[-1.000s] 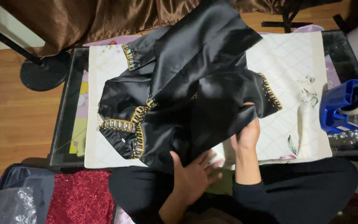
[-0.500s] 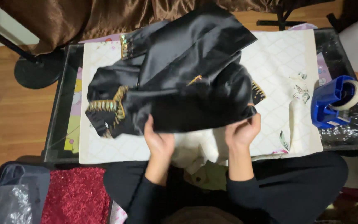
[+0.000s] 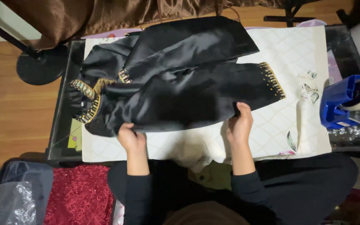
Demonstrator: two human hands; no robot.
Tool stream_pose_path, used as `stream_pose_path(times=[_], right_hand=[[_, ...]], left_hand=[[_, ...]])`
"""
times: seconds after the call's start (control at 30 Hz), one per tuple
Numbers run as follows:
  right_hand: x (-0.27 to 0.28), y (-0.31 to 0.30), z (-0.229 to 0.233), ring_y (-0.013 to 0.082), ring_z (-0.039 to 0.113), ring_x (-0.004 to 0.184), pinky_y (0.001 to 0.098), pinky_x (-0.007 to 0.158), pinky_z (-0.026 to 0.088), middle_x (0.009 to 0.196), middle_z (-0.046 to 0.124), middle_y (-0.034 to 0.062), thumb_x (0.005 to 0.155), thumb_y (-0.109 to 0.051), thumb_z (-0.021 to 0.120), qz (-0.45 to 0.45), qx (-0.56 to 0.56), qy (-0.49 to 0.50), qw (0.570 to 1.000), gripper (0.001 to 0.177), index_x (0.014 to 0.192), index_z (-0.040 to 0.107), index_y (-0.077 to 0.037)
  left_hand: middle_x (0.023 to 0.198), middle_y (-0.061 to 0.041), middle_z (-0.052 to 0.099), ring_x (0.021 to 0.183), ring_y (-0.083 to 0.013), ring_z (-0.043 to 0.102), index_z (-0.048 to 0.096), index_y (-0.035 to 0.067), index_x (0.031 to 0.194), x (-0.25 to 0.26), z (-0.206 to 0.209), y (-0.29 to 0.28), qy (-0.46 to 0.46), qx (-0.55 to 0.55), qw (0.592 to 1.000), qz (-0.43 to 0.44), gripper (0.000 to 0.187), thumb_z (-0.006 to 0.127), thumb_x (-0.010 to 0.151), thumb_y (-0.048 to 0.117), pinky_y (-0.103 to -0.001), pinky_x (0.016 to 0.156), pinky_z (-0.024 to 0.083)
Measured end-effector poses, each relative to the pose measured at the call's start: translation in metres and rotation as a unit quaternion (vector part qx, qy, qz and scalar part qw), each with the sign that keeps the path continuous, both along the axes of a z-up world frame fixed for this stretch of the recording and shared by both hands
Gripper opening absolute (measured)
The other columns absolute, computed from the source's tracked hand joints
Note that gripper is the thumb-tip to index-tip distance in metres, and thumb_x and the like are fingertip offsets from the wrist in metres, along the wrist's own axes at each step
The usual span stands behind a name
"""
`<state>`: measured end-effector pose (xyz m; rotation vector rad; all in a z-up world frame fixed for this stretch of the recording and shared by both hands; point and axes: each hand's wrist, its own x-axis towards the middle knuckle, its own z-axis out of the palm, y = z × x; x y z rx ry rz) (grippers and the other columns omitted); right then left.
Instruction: Smoothing and folding a black satin garment with gold trim on a low work surface
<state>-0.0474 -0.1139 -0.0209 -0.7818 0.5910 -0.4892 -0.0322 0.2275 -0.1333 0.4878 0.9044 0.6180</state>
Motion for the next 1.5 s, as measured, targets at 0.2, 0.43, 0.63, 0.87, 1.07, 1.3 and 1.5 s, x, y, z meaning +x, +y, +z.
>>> stream_pose_path(times=[0.2, 0.43, 0.63, 0.87, 1.07, 1.3, 1.5], right_hand=[[0.011, -0.029, -0.031, 0.0175, 0.069, 0.065, 0.0244, 0.051, 0.055, 0.086, 0.066, 0.0104, 0.084, 0.006, 0.067, -0.06, -0.071, 0.064, 0.994, 0.031, 0.109, 0.061, -0.011], [0.017, -0.023, -0.069, 0.0131, 0.066, 0.069, 0.0215, 0.061, 0.057, 0.088, 0.063, 0.0072, 0.08, 0.009, 0.058, -0.087, -0.145, 0.085, 0.982, 0.03, 0.099, 0.064, -0.013], [0.017, -0.033, -0.053, 0.0131, 0.064, 0.067, 0.0229, 0.062, 0.057, 0.085, 0.063, 0.0066, 0.081, 0.007, 0.059, -0.122, -0.134, 0.088, 0.979, 0.029, 0.102, 0.066, -0.011], [0.018, -0.03, -0.048, 0.013, 0.056, 0.074, 0.0229, 0.067, 0.049, 0.087, 0.06, 0.0058, 0.084, 0.008, 0.06, -0.134, -0.262, 0.119, 0.948, 0.027, 0.102, 0.068, -0.011], [0.013, -0.034, -0.043, 0.0098, 0.053, 0.073, 0.0209, 0.067, 0.046, 0.084, 0.058, 0.0026, 0.086, 0.006, 0.064, -0.122, -0.308, 0.139, 0.933, 0.023, 0.103, 0.07, -0.01], [-0.012, -0.108, -0.08, 0.002, 0.043, 0.052, 0.0153, 0.049, 0.035, 0.062, 0.055, -0.003, 0.092, 0.002, 0.067, -0.066, -0.362, 0.141, 0.919, 0.019, 0.102, 0.076, -0.011], [-0.026, -0.118, -0.079, 0.0088, 0.057, 0.06, 0.0238, 0.053, 0.054, 0.081, 0.063, 0.0067, 0.089, 0.004, 0.067, -0.048, -0.365, 0.126, 0.921, 0.024, 0.108, 0.073, -0.01]], left_hand=[[0.113, -0.017, 0.075, 0.103, -0.0269, 0.074, 0.07, 0.006, 0.115, -0.042, 0.099, -0.072, -0.056, -0.086, 0.992, -0.079, 0.035, 0.076, 0.086, 0.023, -0.044, 0.093, 0.063], [0.121, -0.026, 0.069, 0.115, -0.0317, 0.068, 0.062, -0.008, 0.128, -0.021, 0.064, -0.109, 0.035, -0.043, 0.987, -0.148, 0.06, 0.088, 0.079, 0.014, -0.049, 0.098, 0.06], [0.117, -0.026, 0.071, 0.109, -0.0372, 0.071, 0.069, -0.005, 0.119, -0.023, -0.038, -0.073, 0.055, -0.073, 0.968, -0.234, 0.043, 0.075, 0.082, 0.017, -0.047, 0.098, 0.06], [0.12, -0.021, 0.071, 0.109, -0.0353, 0.069, 0.068, 0.004, 0.124, -0.021, -0.024, -0.084, 0.063, -0.105, 0.968, -0.219, 0.052, 0.076, 0.083, 0.033, -0.047, 0.103, 0.055], [0.119, -0.019, 0.07, 0.103, -0.03, 0.07, 0.056, 0.001, 0.132, -0.034, 0.048, -0.107, 0.117, 0.318, 0.898, -0.282, 0.056, 0.073, 0.079, 0.009, -0.039, 0.092, 0.057], [0.11, -0.017, 0.074, 0.092, -0.0251, 0.076, 0.062, 0.004, 0.12, -0.037, 0.094, -0.113, 0.113, -0.026, 0.98, -0.16, 0.052, 0.087, 0.08, 0.028, -0.036, 0.081, 0.067], [0.097, -0.016, 0.059, 0.079, -0.0272, 0.068, 0.052, -0.001, 0.116, -0.089, 0.05, -0.136, 0.063, 0.048, 0.981, -0.179, 0.044, 0.082, 0.086, 0.013, -0.045, 0.063, 0.065]])
